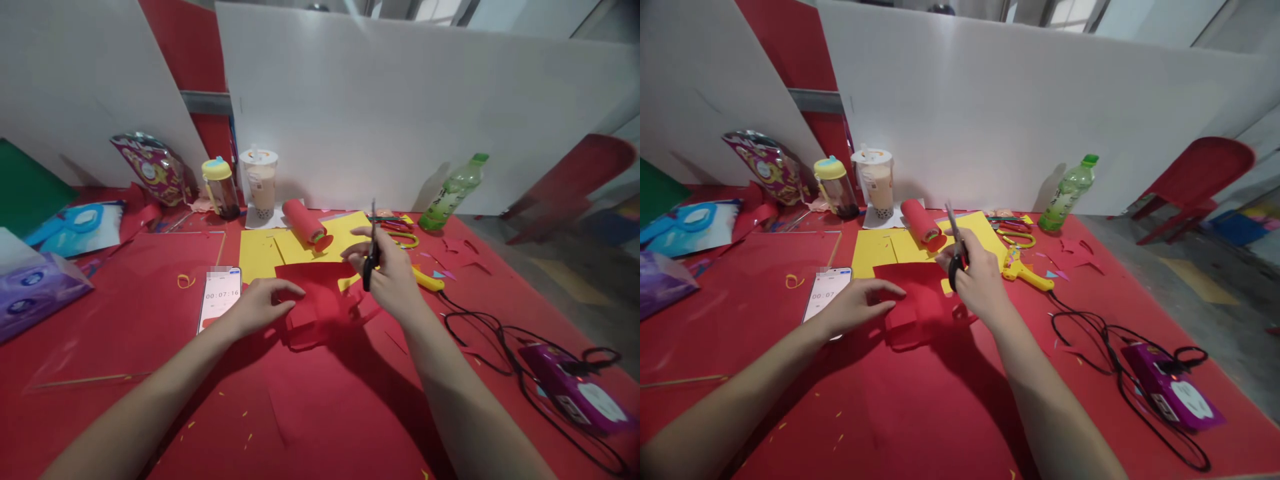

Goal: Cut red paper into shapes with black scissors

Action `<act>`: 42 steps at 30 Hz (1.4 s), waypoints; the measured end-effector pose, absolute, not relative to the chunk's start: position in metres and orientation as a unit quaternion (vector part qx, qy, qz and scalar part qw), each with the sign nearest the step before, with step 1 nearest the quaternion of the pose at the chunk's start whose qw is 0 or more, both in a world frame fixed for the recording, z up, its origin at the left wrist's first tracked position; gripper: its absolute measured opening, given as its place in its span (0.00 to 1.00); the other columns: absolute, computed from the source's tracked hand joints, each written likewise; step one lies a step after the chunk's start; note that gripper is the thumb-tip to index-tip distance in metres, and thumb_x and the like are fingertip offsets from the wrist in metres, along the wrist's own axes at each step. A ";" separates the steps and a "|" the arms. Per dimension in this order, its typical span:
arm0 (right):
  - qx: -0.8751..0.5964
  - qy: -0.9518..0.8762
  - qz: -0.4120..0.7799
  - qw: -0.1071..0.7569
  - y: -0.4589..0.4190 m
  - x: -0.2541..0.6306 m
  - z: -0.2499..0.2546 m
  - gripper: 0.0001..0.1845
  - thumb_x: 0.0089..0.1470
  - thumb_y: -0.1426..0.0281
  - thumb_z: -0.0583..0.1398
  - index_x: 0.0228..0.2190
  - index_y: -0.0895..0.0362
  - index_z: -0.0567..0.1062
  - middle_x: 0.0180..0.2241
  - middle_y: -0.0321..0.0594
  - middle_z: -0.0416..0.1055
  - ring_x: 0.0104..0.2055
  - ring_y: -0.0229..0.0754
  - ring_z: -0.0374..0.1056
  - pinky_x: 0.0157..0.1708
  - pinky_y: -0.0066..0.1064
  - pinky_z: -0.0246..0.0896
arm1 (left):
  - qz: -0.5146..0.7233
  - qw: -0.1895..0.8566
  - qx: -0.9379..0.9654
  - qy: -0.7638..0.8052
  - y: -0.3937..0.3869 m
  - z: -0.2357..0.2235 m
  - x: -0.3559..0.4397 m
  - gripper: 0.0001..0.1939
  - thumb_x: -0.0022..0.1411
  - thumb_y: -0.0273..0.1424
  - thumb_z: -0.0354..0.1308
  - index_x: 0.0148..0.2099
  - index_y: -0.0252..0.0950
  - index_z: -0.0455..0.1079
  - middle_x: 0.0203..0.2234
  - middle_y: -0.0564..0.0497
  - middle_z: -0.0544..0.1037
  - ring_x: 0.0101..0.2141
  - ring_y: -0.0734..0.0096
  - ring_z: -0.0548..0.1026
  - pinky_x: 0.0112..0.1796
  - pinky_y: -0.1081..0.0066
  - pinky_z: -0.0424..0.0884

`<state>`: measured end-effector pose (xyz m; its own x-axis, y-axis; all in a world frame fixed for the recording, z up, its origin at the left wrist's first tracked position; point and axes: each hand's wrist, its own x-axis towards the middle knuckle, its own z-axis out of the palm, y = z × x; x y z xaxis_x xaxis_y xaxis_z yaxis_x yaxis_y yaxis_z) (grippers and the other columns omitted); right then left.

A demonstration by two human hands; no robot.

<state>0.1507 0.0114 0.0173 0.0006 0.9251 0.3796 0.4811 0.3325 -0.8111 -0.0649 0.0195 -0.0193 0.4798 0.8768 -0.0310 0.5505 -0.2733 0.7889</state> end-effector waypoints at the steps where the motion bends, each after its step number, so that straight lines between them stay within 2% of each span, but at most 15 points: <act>1: -0.516 -0.666 0.248 0.479 0.010 0.153 0.019 0.16 0.49 0.64 0.58 0.40 0.54 0.64 0.27 0.38 0.71 0.31 0.44 0.69 0.33 0.36 0.61 | 0.223 0.374 0.768 0.471 0.020 -0.019 -0.066 0.12 0.53 0.25 0.54 0.40 0.37 0.73 0.36 0.49 0.79 0.36 0.68 0.76 0.37 0.69 0.71; 4: -0.448 -0.641 0.245 0.574 0.004 0.159 0.019 0.16 0.52 0.60 0.56 0.42 0.52 0.62 0.29 0.37 0.71 0.32 0.43 0.70 0.34 0.37 0.62 | 0.253 0.331 0.768 0.486 0.022 -0.017 -0.068 0.12 0.53 0.25 0.53 0.40 0.37 0.73 0.36 0.49 0.79 0.35 0.68 0.76 0.36 0.69 0.71; 6: -0.398 -0.569 0.164 0.701 0.000 0.161 0.015 0.14 0.54 0.58 0.54 0.40 0.50 0.61 0.30 0.36 0.70 0.31 0.42 0.69 0.37 0.38 0.62 | 0.264 0.311 0.770 0.491 0.022 -0.017 -0.069 0.12 0.53 0.25 0.52 0.39 0.37 0.72 0.37 0.49 0.79 0.36 0.68 0.75 0.37 0.68 0.71; 7: -0.392 -0.528 0.126 0.743 -0.003 0.162 0.013 0.12 0.55 0.58 0.53 0.39 0.49 0.61 0.29 0.35 0.69 0.29 0.40 0.67 0.36 0.37 0.61 | 0.268 0.306 0.770 0.492 0.022 -0.016 -0.069 0.12 0.53 0.24 0.51 0.39 0.38 0.72 0.37 0.49 0.79 0.36 0.68 0.75 0.37 0.68 0.71; 8: -0.402 -0.509 0.128 0.750 -0.006 0.163 0.009 0.12 0.54 0.58 0.54 0.39 0.48 0.61 0.29 0.34 0.68 0.27 0.40 0.66 0.35 0.37 0.62 | 0.272 0.301 0.770 0.493 0.023 -0.016 -0.069 0.12 0.53 0.24 0.51 0.39 0.38 0.72 0.37 0.49 0.79 0.37 0.68 0.75 0.38 0.68 0.71; 11: -0.433 -0.533 0.288 0.667 -0.018 0.163 -0.007 0.14 0.54 0.55 0.53 0.38 0.48 0.57 0.22 0.30 0.65 0.18 0.37 0.60 0.23 0.31 0.59 | 0.279 0.283 0.769 0.500 0.022 -0.016 -0.069 0.13 0.54 0.24 0.51 0.40 0.38 0.72 0.37 0.49 0.78 0.36 0.68 0.75 0.37 0.68 0.71; 15: -0.464 -0.504 0.514 0.515 -0.031 0.157 -0.031 0.17 0.50 0.54 0.57 0.31 0.52 0.58 0.18 0.29 0.64 0.15 0.32 0.56 0.15 0.25 0.52 | 0.289 0.267 0.759 0.518 0.021 -0.016 -0.070 0.12 0.54 0.25 0.51 0.40 0.38 0.72 0.36 0.49 0.78 0.32 0.70 0.74 0.33 0.70 0.70; 17: -0.501 -0.478 0.558 0.458 -0.035 0.152 -0.039 0.19 0.46 0.56 0.60 0.33 0.54 0.62 0.18 0.29 0.64 0.14 0.31 0.55 0.13 0.25 0.52 | 0.301 0.264 0.750 0.526 0.022 -0.017 -0.071 0.13 0.54 0.25 0.51 0.40 0.38 0.72 0.36 0.50 0.78 0.30 0.72 0.74 0.32 0.71 0.70; 20: -0.525 -0.472 0.580 0.406 -0.038 0.146 -0.043 0.26 0.41 0.59 0.64 0.40 0.59 0.68 0.17 0.28 0.62 0.14 0.32 0.57 0.14 0.27 0.56 | 0.318 0.260 0.738 0.536 0.024 -0.018 -0.073 0.13 0.53 0.24 0.52 0.40 0.39 0.71 0.34 0.52 0.78 0.24 0.75 0.71 0.29 0.73 0.69; 24: -0.505 -0.460 0.624 0.381 -0.044 0.139 -0.052 0.28 0.38 0.62 0.66 0.43 0.60 0.69 0.15 0.26 0.59 0.14 0.32 0.58 0.14 0.27 0.54 | 0.349 0.254 0.710 0.557 0.025 -0.015 -0.075 0.13 0.52 0.24 0.51 0.40 0.37 0.71 0.32 0.51 0.78 0.20 0.78 0.66 0.25 0.74 0.67; 27: -0.473 -0.451 0.661 0.368 -0.051 0.130 -0.059 0.24 0.40 0.63 0.65 0.39 0.57 0.66 0.13 0.25 0.60 0.13 0.30 0.56 0.14 0.24 0.50 | 0.388 0.268 0.683 0.559 0.025 -0.013 -0.075 0.13 0.53 0.26 0.52 0.41 0.36 0.71 0.34 0.50 0.77 0.19 0.80 0.64 0.23 0.76 0.66; 29: -0.457 -0.432 0.685 0.366 -0.055 0.124 -0.061 0.20 0.41 0.61 0.63 0.32 0.54 0.61 0.12 0.22 0.60 0.11 0.29 0.53 0.13 0.22 0.45 | 0.408 0.273 0.674 0.552 0.024 -0.012 -0.074 0.12 0.53 0.28 0.52 0.41 0.36 0.71 0.35 0.49 0.76 0.19 0.80 0.65 0.23 0.76 0.66; 32: -0.434 -0.436 0.712 0.337 -0.059 0.121 -0.059 0.22 0.41 0.57 0.62 0.28 0.52 0.55 0.10 0.20 0.59 0.10 0.28 0.51 0.12 0.20 0.41 | 0.425 0.274 0.672 0.542 0.022 -0.012 -0.073 0.12 0.53 0.29 0.53 0.41 0.36 0.71 0.35 0.49 0.76 0.21 0.78 0.68 0.24 0.76 0.67; 37: -0.389 -0.435 0.738 0.339 -0.059 0.126 -0.056 0.27 0.38 0.49 0.62 0.27 0.53 0.56 0.14 0.25 0.62 0.13 0.30 0.55 0.14 0.22 0.43 | 0.414 0.246 0.695 0.533 0.019 -0.010 -0.072 0.12 0.54 0.27 0.53 0.42 0.37 0.71 0.35 0.49 0.77 0.24 0.76 0.72 0.28 0.74 0.71; 42: -0.359 -0.437 0.734 0.375 -0.060 0.129 -0.062 0.26 0.42 0.47 0.59 0.29 0.54 0.57 0.16 0.28 0.66 0.12 0.30 0.55 0.14 0.22 0.42 | 0.370 0.162 0.758 0.512 0.015 -0.008 -0.070 0.12 0.53 0.24 0.52 0.41 0.38 0.71 0.33 0.50 0.79 0.30 0.72 0.74 0.33 0.72 0.71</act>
